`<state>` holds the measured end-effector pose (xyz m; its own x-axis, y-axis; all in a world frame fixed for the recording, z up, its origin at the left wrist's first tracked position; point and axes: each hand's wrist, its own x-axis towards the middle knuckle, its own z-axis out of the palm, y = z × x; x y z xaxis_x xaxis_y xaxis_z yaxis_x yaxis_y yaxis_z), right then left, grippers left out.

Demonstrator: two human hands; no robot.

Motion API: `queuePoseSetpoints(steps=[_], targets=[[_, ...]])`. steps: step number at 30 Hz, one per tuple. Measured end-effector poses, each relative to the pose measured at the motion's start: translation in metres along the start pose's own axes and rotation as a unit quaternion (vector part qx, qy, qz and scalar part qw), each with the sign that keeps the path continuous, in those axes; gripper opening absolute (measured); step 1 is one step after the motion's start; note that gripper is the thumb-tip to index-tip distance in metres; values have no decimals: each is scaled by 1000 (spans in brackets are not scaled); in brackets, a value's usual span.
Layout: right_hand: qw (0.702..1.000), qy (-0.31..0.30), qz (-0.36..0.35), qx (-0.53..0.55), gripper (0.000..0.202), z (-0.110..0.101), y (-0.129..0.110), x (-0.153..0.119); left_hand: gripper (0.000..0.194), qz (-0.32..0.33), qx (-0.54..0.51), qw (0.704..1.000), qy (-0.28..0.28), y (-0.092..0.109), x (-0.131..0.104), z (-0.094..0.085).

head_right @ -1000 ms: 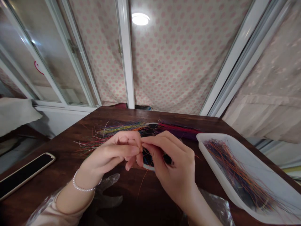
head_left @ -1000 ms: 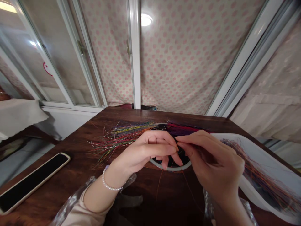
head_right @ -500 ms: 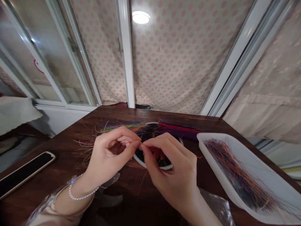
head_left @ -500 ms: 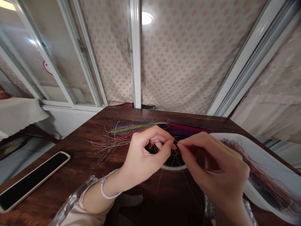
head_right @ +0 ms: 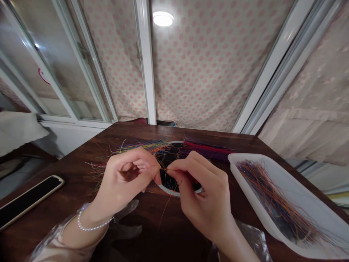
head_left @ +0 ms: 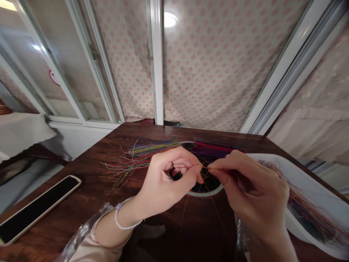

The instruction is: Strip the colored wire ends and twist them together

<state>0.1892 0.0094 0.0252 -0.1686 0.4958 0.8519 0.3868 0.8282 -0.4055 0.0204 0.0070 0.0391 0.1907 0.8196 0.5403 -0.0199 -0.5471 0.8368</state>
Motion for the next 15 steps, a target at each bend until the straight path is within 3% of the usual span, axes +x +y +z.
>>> queuePoseSetpoints(steps=[4, 8, 15], targets=[[1000, 3, 0, -9, 21, -1, 2, 2, 13, 8, 24, 999, -24, -1, -2, -1], [999, 8, -12, -29, 22, -1, 3, 3, 12, 81, 117, 989, -35, -2, -5, -3], [997, 22, -45, -67, 26, -2, 5, 1, 15, 268, 332, 904, -19, -9, -8, -7]])
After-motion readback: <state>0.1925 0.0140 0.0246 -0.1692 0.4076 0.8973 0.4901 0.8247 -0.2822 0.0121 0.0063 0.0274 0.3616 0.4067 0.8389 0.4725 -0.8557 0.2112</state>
